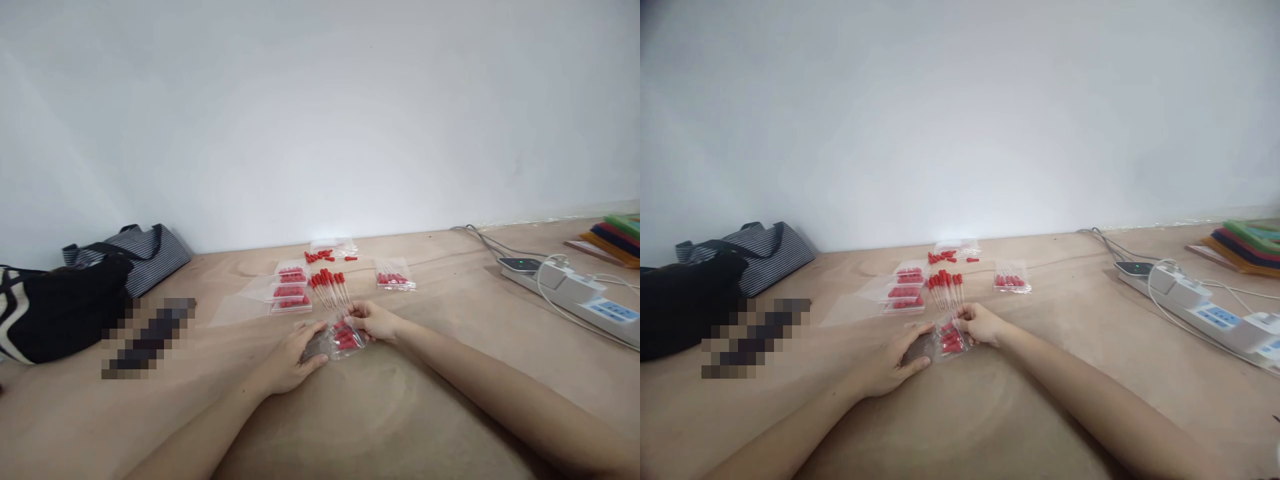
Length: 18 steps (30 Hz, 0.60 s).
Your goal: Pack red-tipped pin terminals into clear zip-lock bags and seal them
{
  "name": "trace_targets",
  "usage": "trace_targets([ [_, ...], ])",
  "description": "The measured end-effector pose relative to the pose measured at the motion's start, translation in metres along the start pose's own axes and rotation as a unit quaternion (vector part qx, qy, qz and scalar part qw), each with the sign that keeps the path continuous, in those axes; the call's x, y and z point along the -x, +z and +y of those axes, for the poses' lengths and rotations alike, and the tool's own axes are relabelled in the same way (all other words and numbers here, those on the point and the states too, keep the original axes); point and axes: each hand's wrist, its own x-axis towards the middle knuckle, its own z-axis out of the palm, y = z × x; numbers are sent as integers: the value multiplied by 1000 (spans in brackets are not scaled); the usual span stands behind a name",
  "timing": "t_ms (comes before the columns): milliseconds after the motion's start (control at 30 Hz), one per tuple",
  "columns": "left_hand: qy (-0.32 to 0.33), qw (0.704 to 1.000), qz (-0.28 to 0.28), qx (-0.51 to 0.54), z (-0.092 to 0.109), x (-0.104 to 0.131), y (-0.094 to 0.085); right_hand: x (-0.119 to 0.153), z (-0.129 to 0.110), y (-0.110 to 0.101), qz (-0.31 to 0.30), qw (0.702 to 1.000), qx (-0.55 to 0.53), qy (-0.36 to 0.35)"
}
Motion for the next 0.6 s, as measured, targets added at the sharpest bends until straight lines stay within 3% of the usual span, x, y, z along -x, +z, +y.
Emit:
trace_targets([
  [233, -16, 1000, -20, 5, -2, -1, 0, -4, 2, -16, 0, 991, 124, -43],
  [300, -12, 1000, -17, 4, -3, -1, 0, -12, -5, -26, 51, 985, 160, -29],
  [400, 0, 1000, -10, 3, -2, -1, 0, -35, -18, -39, 181, 960, 212, -14],
  [600, 4, 1000, -12, -1, -2, -1, 0, -94, -31, -33, 263, 926, 273, 0],
])
